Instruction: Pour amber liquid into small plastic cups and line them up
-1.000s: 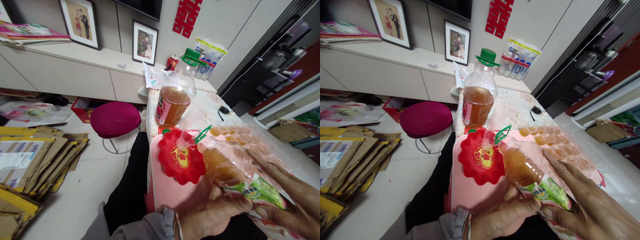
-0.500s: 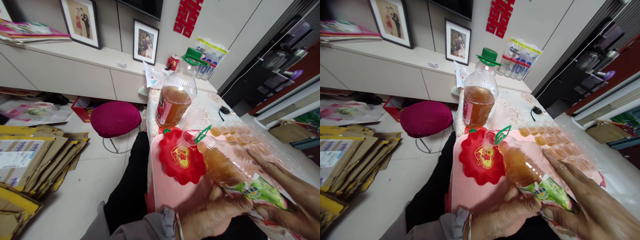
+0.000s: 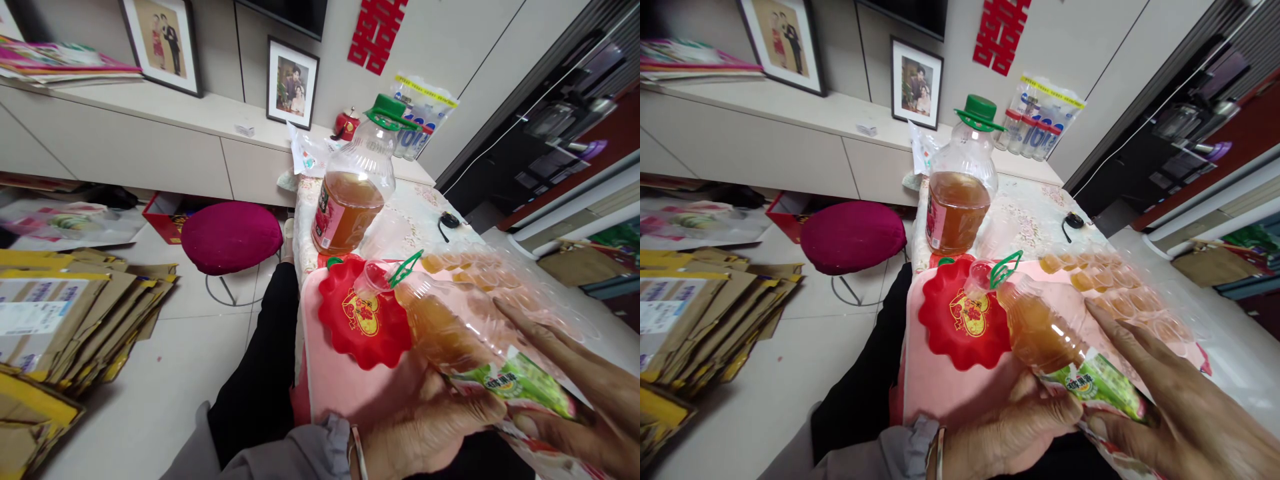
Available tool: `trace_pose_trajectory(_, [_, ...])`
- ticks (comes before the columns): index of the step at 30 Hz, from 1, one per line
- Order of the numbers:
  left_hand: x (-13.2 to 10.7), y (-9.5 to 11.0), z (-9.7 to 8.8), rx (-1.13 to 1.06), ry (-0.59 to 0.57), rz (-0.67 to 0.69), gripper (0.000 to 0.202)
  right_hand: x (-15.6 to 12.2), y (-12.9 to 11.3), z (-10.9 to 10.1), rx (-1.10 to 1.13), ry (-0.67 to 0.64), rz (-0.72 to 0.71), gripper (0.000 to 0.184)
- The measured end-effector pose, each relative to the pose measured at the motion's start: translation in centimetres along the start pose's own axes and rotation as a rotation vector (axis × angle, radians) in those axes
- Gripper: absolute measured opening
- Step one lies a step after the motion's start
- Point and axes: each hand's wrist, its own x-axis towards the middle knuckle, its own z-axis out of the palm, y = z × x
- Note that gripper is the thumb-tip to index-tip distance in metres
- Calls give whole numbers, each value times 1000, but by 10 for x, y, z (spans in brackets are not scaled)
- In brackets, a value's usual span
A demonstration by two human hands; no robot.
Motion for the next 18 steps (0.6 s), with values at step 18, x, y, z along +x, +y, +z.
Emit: trace_pose_trajectory(18, [1,-4,-2,-7,18,-24,95,1,-1,-1,3,-23,-5,106])
